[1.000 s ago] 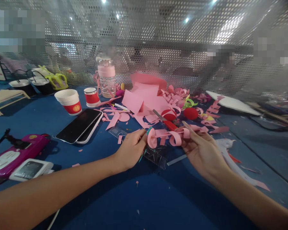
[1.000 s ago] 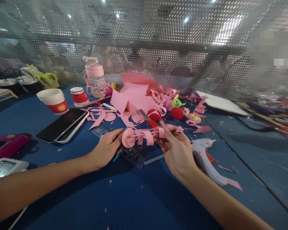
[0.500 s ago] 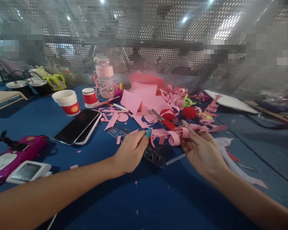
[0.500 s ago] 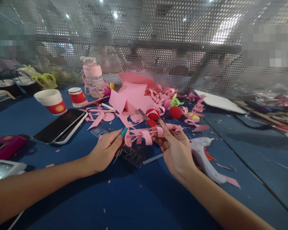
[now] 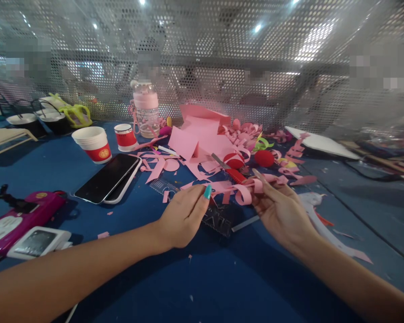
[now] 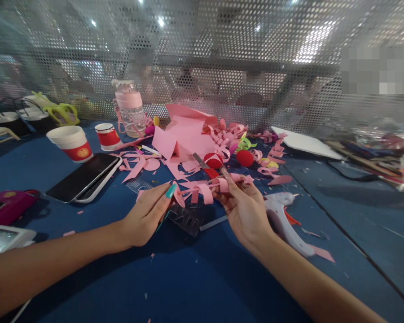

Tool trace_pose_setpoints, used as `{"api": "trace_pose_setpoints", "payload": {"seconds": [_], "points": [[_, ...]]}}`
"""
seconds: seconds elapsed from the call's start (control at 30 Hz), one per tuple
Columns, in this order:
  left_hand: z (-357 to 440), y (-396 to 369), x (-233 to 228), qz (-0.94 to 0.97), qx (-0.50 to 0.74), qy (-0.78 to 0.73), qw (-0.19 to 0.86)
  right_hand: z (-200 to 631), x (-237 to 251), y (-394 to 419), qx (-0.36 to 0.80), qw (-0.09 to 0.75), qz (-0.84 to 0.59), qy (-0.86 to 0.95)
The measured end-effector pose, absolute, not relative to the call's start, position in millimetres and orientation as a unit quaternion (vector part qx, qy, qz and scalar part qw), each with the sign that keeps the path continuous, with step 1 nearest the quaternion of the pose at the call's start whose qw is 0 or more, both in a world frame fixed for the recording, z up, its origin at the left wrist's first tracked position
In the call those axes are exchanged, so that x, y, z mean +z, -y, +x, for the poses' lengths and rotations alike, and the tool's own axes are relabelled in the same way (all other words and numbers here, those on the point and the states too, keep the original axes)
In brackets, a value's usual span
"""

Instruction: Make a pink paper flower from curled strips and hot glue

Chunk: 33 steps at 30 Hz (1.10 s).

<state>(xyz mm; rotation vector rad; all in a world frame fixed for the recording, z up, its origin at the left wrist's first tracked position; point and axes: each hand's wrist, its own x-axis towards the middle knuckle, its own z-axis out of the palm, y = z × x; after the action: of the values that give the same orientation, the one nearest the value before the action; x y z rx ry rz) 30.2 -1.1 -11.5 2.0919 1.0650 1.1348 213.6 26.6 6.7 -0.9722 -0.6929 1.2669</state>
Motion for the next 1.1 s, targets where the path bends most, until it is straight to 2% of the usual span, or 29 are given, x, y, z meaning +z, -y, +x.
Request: {"api": "trace_pose_setpoints", "payload": {"seconds": [0.3,0.47,0.73,0.97,1.1], "points": [[26,6,-13,0.705,0.48,-0.417,0.314,216,3,-33,0.604,0.631,-0.426,0.235],[26,3,-14,0.652,0.535,-0.45,0.292,215,9,-35,0.609,0.624,-0.451,0.19],[32,2,-17,0.64,0.547,-0.415,0.345,211,9,-29,0.612,0.611,-0.436,0.249],[34,0,-15,0.671,0.533,-0.426,0.29,208,6,-23,0.618,0.584,-0.432,0.301],[33,0,-15,0.674,0.525,-0.418,0.309,207,7,-20,0.622,0.573,-0.445,0.294]]}}
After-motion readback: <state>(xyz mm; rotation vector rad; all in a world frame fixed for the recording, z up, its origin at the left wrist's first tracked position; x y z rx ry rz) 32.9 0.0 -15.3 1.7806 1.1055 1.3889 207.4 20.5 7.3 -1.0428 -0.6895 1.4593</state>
